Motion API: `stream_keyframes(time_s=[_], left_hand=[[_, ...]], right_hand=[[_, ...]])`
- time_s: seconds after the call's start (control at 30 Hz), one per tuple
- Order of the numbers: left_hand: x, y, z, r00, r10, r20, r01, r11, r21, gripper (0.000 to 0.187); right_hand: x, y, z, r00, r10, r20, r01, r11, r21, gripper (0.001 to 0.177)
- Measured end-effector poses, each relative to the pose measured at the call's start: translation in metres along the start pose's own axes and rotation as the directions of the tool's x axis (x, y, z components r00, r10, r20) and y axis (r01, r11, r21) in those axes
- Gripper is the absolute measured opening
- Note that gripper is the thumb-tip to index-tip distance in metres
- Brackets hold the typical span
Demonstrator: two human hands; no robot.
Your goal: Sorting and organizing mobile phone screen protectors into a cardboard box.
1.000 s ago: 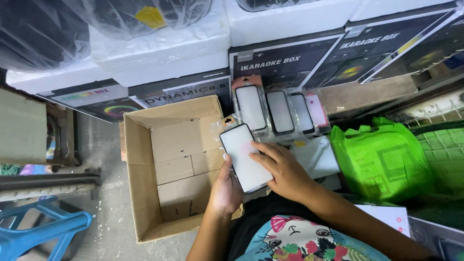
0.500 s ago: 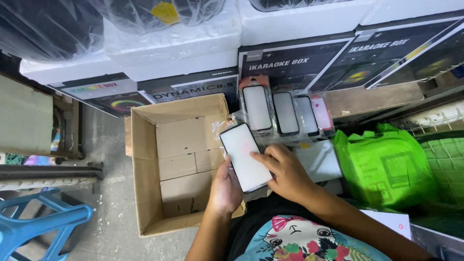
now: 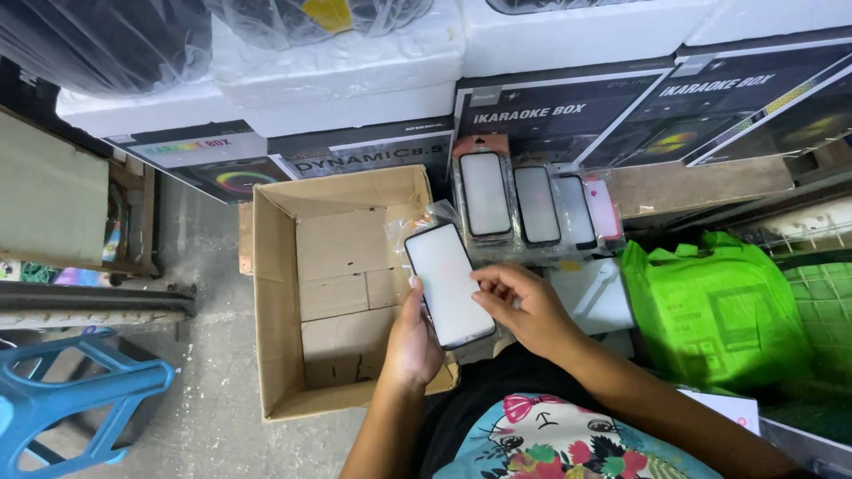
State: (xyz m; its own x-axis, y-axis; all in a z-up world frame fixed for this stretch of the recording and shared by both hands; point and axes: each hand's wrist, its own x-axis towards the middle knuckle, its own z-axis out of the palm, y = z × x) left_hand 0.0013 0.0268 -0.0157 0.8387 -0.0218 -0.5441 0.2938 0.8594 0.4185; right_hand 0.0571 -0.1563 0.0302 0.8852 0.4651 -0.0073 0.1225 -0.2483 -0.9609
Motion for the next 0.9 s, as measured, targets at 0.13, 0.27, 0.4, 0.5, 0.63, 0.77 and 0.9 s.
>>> stream_keyframes(time_s=[0.13, 0.27, 0.4, 0.5, 0.63, 0.77, 0.9], left_hand=[[-0.003, 0.006, 0.002, 0.998, -0.021, -0.065, 0.022, 1.000, 0.008, 0.060], [-0.008, 0.011, -0.003, 0.996, 0.045, -0.075, -0.040, 0.997, 0.061, 0.053], [-0.014, 0.015, -0.003, 0.993, 0.041, -0.107, -0.039, 0.999, 0.028, 0.049], [-0.014, 0.012, -0.009, 0.986, 0.138, -0.095, -0.126, 0.985, 0.122, 0.046], [0.001, -0.006, -0.030, 0.961, 0.256, -0.101, -0.236, 0.956, 0.175, 0.047], [-0.003, -0.002, -0.012, 0.901, 0.420, -0.108, -0.371, 0.874, 0.313, 0.056], [-0.005, -0.003, -0.001, 0.855, 0.518, -0.026, -0.447, 0.760, 0.472, 0.069]], right_hand=[[0.010, 0.010, 0.014, 0.993, 0.121, 0.001, -0.120, 0.983, 0.141, 0.038], [0.019, 0.029, 0.026, 0.980, 0.197, 0.036, -0.199, 0.942, 0.269, 0.039], [0.019, 0.047, 0.037, 0.967, 0.254, 0.032, -0.247, 0.888, 0.389, 0.036], [0.016, 0.040, 0.042, 0.943, 0.332, 0.012, -0.312, 0.875, 0.370, 0.032], [0.012, 0.054, 0.046, 0.959, 0.283, -0.005, -0.260, 0.890, 0.374, 0.025], [0.013, 0.052, 0.047, 0.954, 0.287, -0.092, -0.238, 0.905, 0.354, 0.016], [0.011, 0.069, 0.044, 0.931, 0.365, -0.028, -0.288, 0.779, 0.557, 0.015]])
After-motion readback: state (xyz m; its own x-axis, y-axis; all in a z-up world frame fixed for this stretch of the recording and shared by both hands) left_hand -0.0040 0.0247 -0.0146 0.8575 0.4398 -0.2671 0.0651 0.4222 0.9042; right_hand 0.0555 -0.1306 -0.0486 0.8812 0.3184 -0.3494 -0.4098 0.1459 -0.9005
